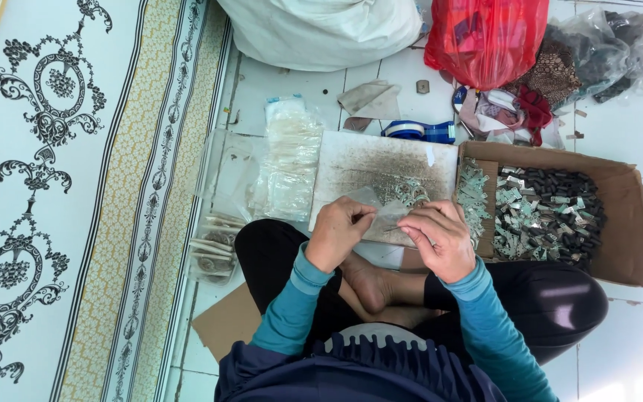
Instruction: Sorting small metal components from a bulk container and placing them into plastic bags for packaging.
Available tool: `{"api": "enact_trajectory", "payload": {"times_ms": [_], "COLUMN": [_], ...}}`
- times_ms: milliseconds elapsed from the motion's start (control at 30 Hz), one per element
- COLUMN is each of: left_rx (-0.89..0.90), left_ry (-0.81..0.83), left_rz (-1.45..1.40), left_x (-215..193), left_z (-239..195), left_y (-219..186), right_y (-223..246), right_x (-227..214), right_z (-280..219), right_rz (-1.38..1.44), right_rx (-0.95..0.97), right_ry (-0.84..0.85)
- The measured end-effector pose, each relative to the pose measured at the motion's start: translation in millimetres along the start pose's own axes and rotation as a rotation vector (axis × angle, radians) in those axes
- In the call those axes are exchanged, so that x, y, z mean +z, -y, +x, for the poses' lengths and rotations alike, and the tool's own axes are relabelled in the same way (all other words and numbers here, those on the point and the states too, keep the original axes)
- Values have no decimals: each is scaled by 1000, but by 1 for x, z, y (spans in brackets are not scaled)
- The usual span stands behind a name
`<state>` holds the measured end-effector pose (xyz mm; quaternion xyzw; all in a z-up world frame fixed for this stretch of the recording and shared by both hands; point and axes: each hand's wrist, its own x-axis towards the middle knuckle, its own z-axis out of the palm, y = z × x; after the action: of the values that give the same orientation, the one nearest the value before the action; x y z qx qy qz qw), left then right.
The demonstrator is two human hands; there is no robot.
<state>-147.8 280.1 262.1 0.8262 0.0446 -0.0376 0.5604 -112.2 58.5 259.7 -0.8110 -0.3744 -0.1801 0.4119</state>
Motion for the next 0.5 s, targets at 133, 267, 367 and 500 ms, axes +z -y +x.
{"api": "enact_trajectory", "payload": {"times_ms": [133, 267, 367, 500], "left_rx": [21, 36, 35, 43], "left_ry": [38, 76, 86, 121], "left_rz": [41, 10, -50, -88], "left_x": [0, -7, -12, -19], "left_z": [-1, -3, -4, -9], "left_y": [-11, -27, -36, -44], "right_y": [23, 52, 53, 46], "right_x": [-15, -26, -22, -19], "right_z": [12, 31, 34, 24], "right_rz": [119, 318, 329, 379], "right_rx": [31, 31, 40, 46], "right_ry": [-53, 39, 72, 18]}}
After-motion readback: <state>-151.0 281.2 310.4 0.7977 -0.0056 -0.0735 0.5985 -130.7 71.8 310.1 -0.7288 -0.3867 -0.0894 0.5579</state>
